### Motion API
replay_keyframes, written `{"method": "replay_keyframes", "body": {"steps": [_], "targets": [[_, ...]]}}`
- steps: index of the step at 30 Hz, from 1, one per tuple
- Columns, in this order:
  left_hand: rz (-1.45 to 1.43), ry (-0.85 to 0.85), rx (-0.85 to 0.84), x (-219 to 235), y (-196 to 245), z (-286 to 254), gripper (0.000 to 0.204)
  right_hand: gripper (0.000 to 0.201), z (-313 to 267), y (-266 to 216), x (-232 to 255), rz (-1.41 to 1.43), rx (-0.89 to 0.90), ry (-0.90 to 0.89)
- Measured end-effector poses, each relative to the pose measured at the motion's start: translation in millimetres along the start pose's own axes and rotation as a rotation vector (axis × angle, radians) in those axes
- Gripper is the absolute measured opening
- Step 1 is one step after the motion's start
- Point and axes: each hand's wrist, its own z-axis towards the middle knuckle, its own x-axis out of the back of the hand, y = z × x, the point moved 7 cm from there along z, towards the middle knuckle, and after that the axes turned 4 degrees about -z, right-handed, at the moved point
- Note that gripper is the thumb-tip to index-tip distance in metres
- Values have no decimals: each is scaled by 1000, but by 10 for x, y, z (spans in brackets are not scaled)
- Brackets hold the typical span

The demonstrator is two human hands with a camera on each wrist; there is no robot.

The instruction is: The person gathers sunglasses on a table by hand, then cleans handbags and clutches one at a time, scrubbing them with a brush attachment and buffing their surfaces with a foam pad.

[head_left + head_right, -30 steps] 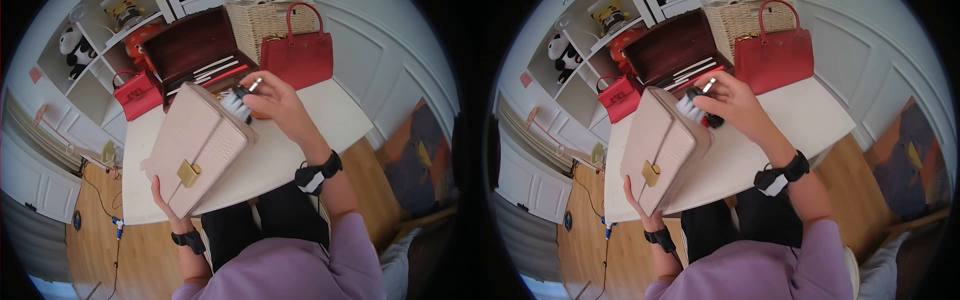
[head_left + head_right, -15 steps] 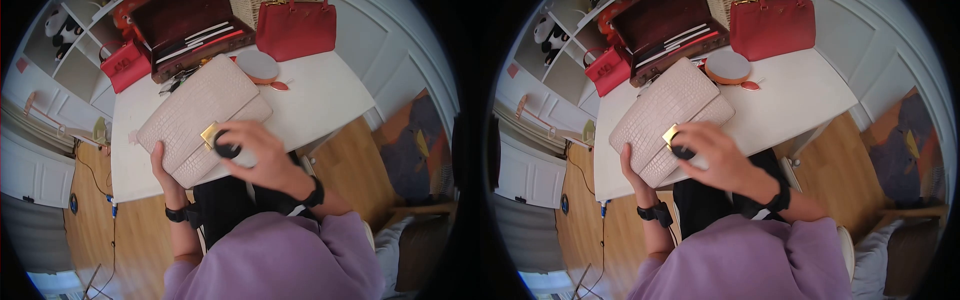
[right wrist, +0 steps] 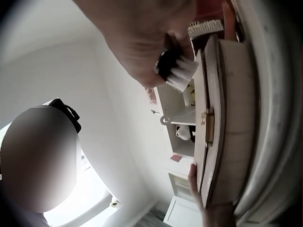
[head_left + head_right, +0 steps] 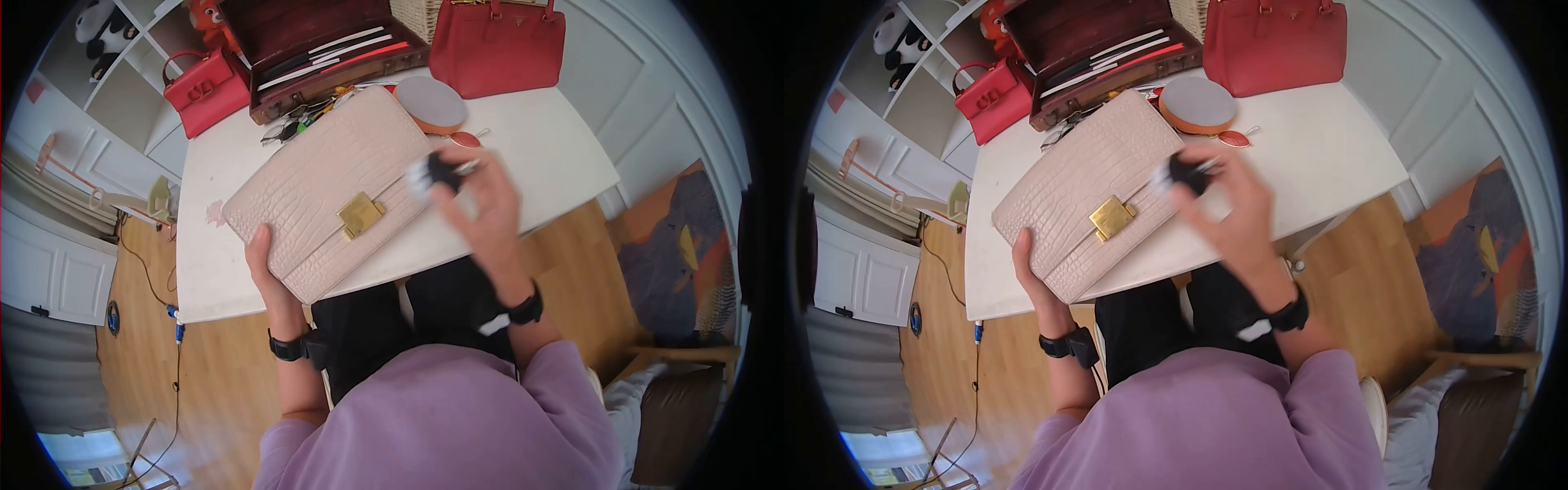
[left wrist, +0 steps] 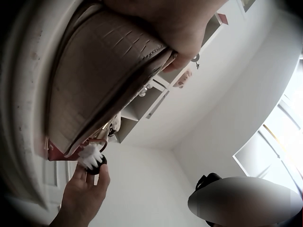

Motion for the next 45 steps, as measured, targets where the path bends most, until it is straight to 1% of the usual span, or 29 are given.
{"method": "replay_keyframes", "body": {"steps": [1, 3, 5, 7, 9, 11, 12, 14, 15, 17, 19, 21, 23, 24, 26, 27, 29, 30, 31, 33, 35, 36, 37, 38, 39, 41, 42, 43, 45], "targets": [[0, -3, -6, -18, 7, -10, 71, 36, -114, -106, -208, 98, 16, -97], [-12, -7, -4, -41, 12, -23, 71, 36, -280, -422, -537, -60, 253, -347], [-22, -12, -7, -24, 16, -11, 71, 35, -258, -414, -519, -166, 370, -307], [7, -42, 5, 14, -7, 4, 72, 35, -45, -101, -190, -194, 76, -120], [-11, -22, 4, 18, -14, -17, 70, 37, 121, 87, 78, -173, 55, 59], [-31, -11, -2, 13, -13, -7, 68, 39, 69, -186, -118, -131, 110, -18], [-30, -10, -12, 20, -13, -8, 66, 38, -40, -341, -356, 0, 91, -135], [-29, -2, -31, 83, -28, -17, 64, 37, -321, -666, -848, -34, 359, -395], [-68, 0, -9, 133, -82, -10, 62, 39, -455, -727, -1023, 8, 489, -476], [-115, 7, 0, 158, -67, -6, 60, 36, -439, -678, -1070, -97, 503, -476], [-36, -137, -99, 56, 50, -4, 63, 33, -151, -407, -759, -160, 225, -366], [-58, -114, -80, 24, 148, -56, 68, 34, 116, -249, -326, -246, 86, -200], [147, -132, -213, -69, 297, -151, 74, 38, 278, -240, -33, -26, 28, -24], [128, -126, -220, -108, 335, -186, 74, 38, 292, -303, -50, -37, 41, -36], [389, -187, -375, -257, 428, -296, 80, 41, 236, -667, -124, 211, 196, 31], [372, -176, -374, -258, 398, -312, 80, 43, 190, -789, -241, 224, 281, -52], [422, -237, -405, -296, 349, -339, 83, 42, 108, -1035, -449, -61, 500, -288], [409, -223, -407, -265, 345, -345, 83, 40, 124, -1033, -483, -142, 498, -315], [462, -246, -437, -250, 354, -368, 84, 40, 174, -983, -452, -143, 500, -331], [505, -251, -465, -201, 382, -407, 85, 40, 442, -679, -114, -218, 240, -100], [636, -307, -567, -271, 477, -488, 86, 40, 516, -664, 51, -93, 176, -19], [622, -288, -566, -284, 503, -482, 86, 41, 467, -716, 7, 2, 188, -81], [622, -345, -600, -356, 520, -500, 82, 43, 358, -823, -122, 110, 163, -154], [622, -402, -634, -423, 535, -546, 79, 44, 211, -949, -290, 109, 227, -284], [605, -383, -633, -428, 563, -584, 79, 44, 85, -1060, -425, 110, 291, -413], [761, -384, -682, -468, 619, -708, 66, 43, -21, -1254, -557, -21, 367, -561], [849, -359, -720, -491, 671, -761, 54, 39, 21, -1234, -478, -105, 299, -507], [840, -344, -713, -448, 657, -759, 54, 39, 103, -1146, -360, -290, 334, -413], [1066, -454, -1077, -502, 657, -965, 47, 37, 268, -898, -147, -356, 143, -280]]}}
